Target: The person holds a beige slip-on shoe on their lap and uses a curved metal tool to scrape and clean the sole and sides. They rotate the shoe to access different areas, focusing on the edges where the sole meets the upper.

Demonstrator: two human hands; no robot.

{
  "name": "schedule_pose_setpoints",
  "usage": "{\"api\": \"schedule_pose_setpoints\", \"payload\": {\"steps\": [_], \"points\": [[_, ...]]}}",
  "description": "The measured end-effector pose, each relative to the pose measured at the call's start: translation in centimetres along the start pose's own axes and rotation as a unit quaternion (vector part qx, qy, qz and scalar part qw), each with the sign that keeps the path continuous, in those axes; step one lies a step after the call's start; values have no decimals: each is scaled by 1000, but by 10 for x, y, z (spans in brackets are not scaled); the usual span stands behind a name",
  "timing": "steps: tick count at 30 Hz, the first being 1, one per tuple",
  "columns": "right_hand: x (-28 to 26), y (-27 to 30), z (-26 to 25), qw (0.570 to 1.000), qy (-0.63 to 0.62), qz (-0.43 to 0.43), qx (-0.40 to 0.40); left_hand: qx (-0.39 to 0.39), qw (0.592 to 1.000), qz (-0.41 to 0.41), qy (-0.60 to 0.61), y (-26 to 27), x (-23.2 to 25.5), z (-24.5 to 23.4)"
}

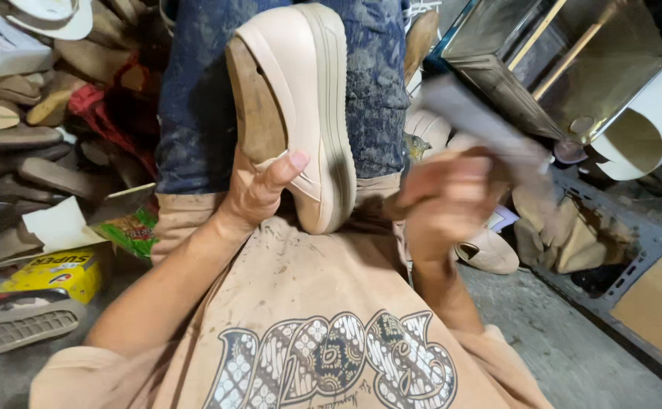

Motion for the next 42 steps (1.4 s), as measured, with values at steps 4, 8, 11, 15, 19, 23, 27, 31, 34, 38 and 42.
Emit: {"api": "schedule_pose_setpoints", "payload": {"steps": [4,8,11,15,19,23,27,31,34,38,42], "points": [[29,31,35,970,106,13,-218,-1,1000,-12,27,-31,17,3],[27,49,27,947,134,98,-274,18,992,-21,123,-32,25,9],[17,19,28,940,143,100,-292,43,989,-53,133,-24,11,8],[-17,-32,10,962,143,30,-230,127,953,-15,276,-28,42,14],[-76,-59,10,963,190,-101,-162,95,953,62,281,-39,64,16],[-79,-59,29,935,254,-122,-215,195,903,2,382,-31,56,25],[-102,-54,82,902,282,-156,-287,205,931,-7,301,-29,29,14],[-129,-44,89,906,194,-254,-278,200,971,-8,129,-31,40,8],[-82,-48,79,958,-18,-69,-277,199,974,-41,105,-23,34,9],[-72,-54,124,772,443,-232,-393,194,961,-99,170,-30,33,11],[-75,-47,61,954,199,-146,-170,181,970,-150,56,-2,-12,7]]}}
Point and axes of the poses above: each hand's wrist, its own y-axis away from the middle knuckle, its own z-axis out of the palm, x = y × z, the point moved 8 cm from there along -y, towards the middle knuckle
